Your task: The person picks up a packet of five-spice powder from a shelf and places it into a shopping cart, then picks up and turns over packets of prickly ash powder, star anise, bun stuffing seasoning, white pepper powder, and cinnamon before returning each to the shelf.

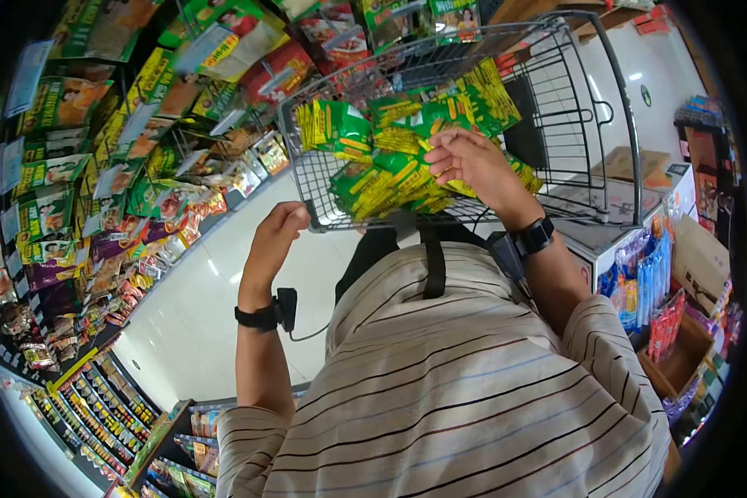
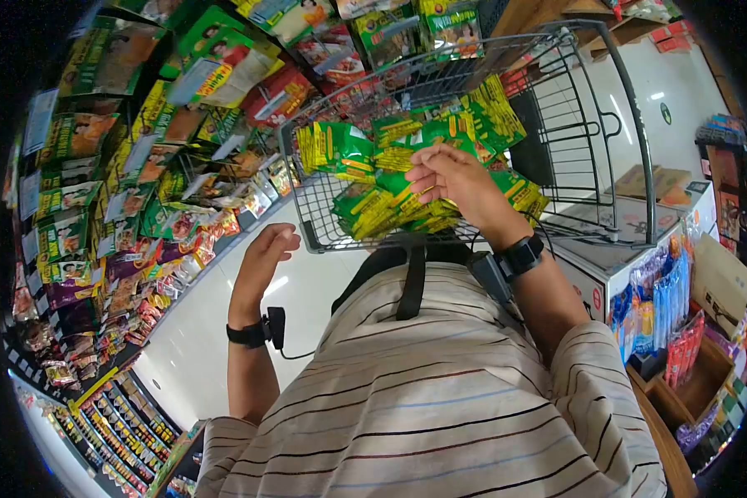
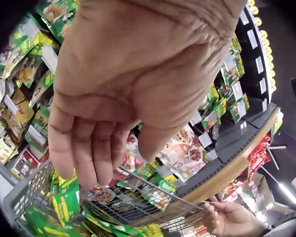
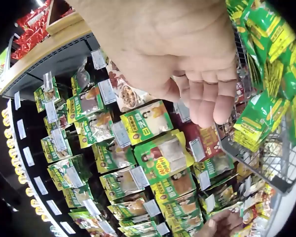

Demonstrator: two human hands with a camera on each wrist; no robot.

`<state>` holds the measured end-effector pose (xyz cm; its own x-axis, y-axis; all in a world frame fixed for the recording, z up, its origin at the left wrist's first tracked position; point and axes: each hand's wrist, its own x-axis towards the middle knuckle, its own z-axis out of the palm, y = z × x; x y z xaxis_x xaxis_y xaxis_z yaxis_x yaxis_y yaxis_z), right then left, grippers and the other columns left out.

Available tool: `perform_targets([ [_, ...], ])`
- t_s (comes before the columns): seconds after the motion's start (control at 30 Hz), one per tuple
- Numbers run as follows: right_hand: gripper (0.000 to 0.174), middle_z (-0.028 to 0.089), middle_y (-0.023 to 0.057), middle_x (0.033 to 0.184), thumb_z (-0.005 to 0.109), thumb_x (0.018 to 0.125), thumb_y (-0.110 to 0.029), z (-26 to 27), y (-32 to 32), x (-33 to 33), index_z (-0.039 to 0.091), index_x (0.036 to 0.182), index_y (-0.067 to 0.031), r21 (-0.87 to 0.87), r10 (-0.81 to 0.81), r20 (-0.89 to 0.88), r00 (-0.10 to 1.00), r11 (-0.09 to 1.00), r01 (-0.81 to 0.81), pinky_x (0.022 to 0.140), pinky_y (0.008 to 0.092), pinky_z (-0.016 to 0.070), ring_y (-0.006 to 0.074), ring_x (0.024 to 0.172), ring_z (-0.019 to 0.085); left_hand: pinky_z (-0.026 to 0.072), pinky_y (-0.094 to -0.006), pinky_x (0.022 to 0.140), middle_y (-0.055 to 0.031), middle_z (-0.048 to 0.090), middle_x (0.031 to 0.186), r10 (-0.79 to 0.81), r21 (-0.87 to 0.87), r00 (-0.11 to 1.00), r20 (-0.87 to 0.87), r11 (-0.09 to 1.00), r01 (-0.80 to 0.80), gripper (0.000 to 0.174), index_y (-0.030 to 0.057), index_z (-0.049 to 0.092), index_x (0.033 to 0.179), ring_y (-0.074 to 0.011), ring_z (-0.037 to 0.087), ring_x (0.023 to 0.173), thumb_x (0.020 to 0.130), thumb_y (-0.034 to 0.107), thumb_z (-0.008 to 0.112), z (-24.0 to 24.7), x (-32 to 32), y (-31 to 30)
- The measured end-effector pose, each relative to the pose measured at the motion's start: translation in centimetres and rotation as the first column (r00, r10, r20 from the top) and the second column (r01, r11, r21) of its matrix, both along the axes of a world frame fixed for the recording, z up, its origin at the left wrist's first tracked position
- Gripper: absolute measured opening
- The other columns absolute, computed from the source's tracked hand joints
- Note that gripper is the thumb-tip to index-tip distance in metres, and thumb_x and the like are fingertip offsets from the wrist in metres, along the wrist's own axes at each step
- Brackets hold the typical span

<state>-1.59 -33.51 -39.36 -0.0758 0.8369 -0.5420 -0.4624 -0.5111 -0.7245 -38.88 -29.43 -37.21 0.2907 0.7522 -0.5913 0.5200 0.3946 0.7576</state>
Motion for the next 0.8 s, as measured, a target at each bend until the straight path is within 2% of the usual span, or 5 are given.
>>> perform_targets([
  [0.17,0.024,0.068,0.0099,0.097,0.054,0.098,-0.024,-2.2,-0.9,0.5,0.062,0.109,-0.0035,-0.111,0.158,0.291,0.943,0.985,-0.131,0.070,0.0312,0.0554,0.0166,0.081,0.066,0.0488,-0.0293,0.080,-0.0062,0.068,0.093,-0.079,-0.019,0.996,-0.034,0.997,0.078,0.038,0.0014,0.063,0.114,-0.0153,0.063,0.089,0.097,0.035,0.058,-6.0,2.0,0.1],
  [0.3,0.023,0.067,0.0060,0.096,0.055,0.097,-0.024,-4.3,-2.2,0.8,0.061,0.111,-0.0067,-0.192,0.342,0.403,0.849,0.939,-0.286,0.069,0.0279,0.0541,0.0137,0.082,0.065,0.0506,-0.0352,0.078,-0.0130,0.070,0.096,-0.309,0.132,0.877,-0.368,0.916,0.379,0.035,0.0028,0.063,0.110,-0.0268,0.067,0.090,0.097,0.035,0.058,-10.5,3.7,1.0],
  [0.43,0.021,0.066,0.0032,0.085,0.056,0.096,-0.023,-6.2,-3.8,1.5,0.062,0.105,-0.0046,-0.165,0.379,0.417,0.827,0.926,-0.341,0.063,0.0266,0.0509,0.0111,0.076,0.065,0.0506,-0.0386,0.079,-0.0174,0.069,0.096,-0.376,0.091,0.870,-0.320,0.901,0.423,0.034,0.0051,0.062,0.111,-0.0330,0.067,0.090,0.096,0.035,0.058,-13.1,5.9,1.5],
  [0.6,0.024,0.068,0.0149,0.082,0.057,0.093,-0.022,-7.5,-5.1,2.5,0.064,0.103,-0.0020,-0.141,0.371,0.673,0.639,0.913,-0.382,0.069,0.0364,0.0516,0.0275,0.074,0.067,0.0482,-0.0466,0.078,-0.0239,0.066,0.096,-0.553,0.043,0.735,-0.392,0.788,0.615,0.031,0.0027,0.059,0.104,-0.0403,0.063,0.094,0.095,0.032,0.057,-15.9,8.5,1.9],
  [0.8,0.023,0.067,0.0137,0.084,0.057,0.094,-0.020,-7.6,-5.6,3.4,0.063,0.105,-0.0011,-0.139,0.368,0.673,0.642,0.915,-0.379,0.072,0.0346,0.0521,0.0255,0.077,0.066,0.0478,-0.0504,0.094,-0.0240,0.060,0.122,-0.653,-0.042,0.586,-0.479,0.684,0.728,0.043,0.0079,0.055,0.130,-0.0417,0.058,0.113,0.095,0.032,0.053,-20.1,9.9,2.7],
])
